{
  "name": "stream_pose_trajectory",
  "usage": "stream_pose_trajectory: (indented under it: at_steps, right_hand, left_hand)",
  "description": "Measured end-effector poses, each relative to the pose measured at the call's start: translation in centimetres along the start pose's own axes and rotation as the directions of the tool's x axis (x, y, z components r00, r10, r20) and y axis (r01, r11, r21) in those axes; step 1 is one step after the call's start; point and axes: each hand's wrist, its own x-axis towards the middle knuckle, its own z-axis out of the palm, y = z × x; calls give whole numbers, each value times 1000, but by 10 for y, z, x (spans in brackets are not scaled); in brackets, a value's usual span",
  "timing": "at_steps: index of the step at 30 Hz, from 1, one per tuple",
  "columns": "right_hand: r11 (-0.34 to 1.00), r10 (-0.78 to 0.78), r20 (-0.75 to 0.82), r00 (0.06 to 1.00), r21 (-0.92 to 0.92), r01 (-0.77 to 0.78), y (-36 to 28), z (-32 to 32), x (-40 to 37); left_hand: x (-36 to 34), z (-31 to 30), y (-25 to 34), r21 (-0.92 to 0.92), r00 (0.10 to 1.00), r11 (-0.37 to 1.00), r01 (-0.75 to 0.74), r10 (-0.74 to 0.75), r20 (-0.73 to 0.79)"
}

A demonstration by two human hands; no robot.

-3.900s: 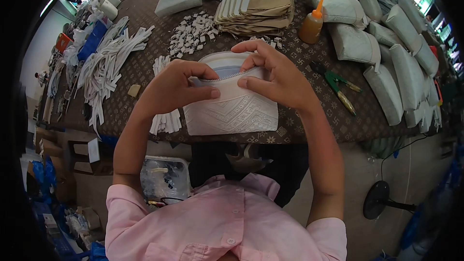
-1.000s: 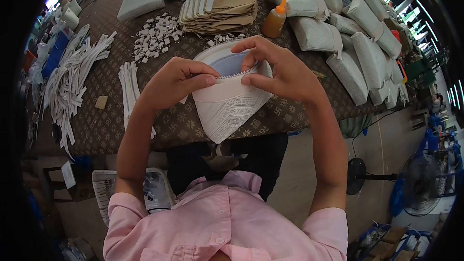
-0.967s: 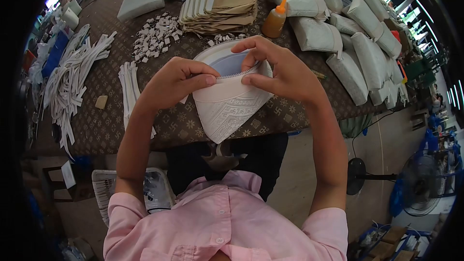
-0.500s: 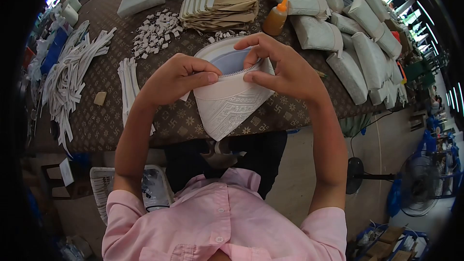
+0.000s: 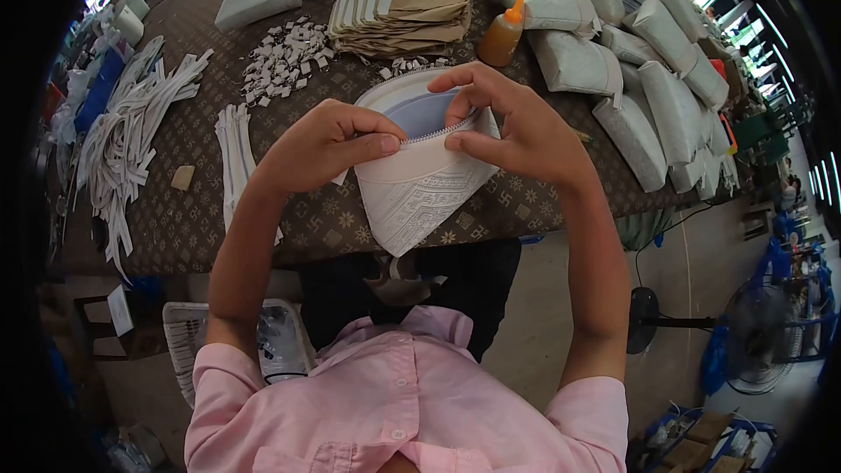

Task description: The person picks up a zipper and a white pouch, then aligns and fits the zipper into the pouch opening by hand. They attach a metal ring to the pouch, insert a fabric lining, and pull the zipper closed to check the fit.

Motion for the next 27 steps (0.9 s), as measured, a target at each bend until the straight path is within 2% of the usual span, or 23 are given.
stream_pose_trajectory:
  at_steps: [2,7,9,10,12,14,16,17,19,23,25,26,27]
  right_hand:
    - [1000,-10,-6,1000,-13,10,2,0,-1]
    - [995,-46,-40,998,-93,42,-3,5,-3]
    - [968,-141,-65,988,-219,124,-11,14,-5]
    - [968,-136,-68,988,-220,118,-14,19,-6]
    - [990,-24,-109,994,-139,9,-18,28,-9]
    - [990,-4,-108,994,-139,-11,-21,27,-9]
    - [989,13,-107,994,-143,-29,-22,27,-10]
    - [992,27,-110,994,-120,-40,-21,28,-10]
    - [993,49,-109,993,-98,-60,-19,28,-12]
    - [995,59,-90,994,-78,-66,-17,27,-11]
    - [995,70,-83,994,-70,-75,-17,27,-10]
    - [994,81,-85,993,-65,-87,-17,28,-10]
    - [993,93,-87,992,-59,-98,-17,28,-10]
  left_hand:
    - [-1,1,1,-6,1000,1000,18,-18,0]
    - [-2,5,5,58,999,997,-43,45,-21]
    - [-2,8,4,54,998,997,-54,56,-25]
    - [-2,10,4,50,997,997,-65,67,-31]
    - [-2,10,3,69,997,995,-69,72,-39]
    - [-5,9,2,89,996,994,-69,74,-51]
    - [-10,4,0,237,973,960,-148,184,-138]
    - [-12,-1,-3,234,973,960,-150,186,-137]
    - [-14,-11,-11,357,961,903,-241,274,-44]
    - [-16,-17,-9,287,980,940,-186,200,-18]
    - [-11,-23,-11,231,971,944,-235,219,90]
    - [-10,-26,-9,225,971,945,-236,221,89]
    - [-8,-29,-5,214,978,960,-183,157,136]
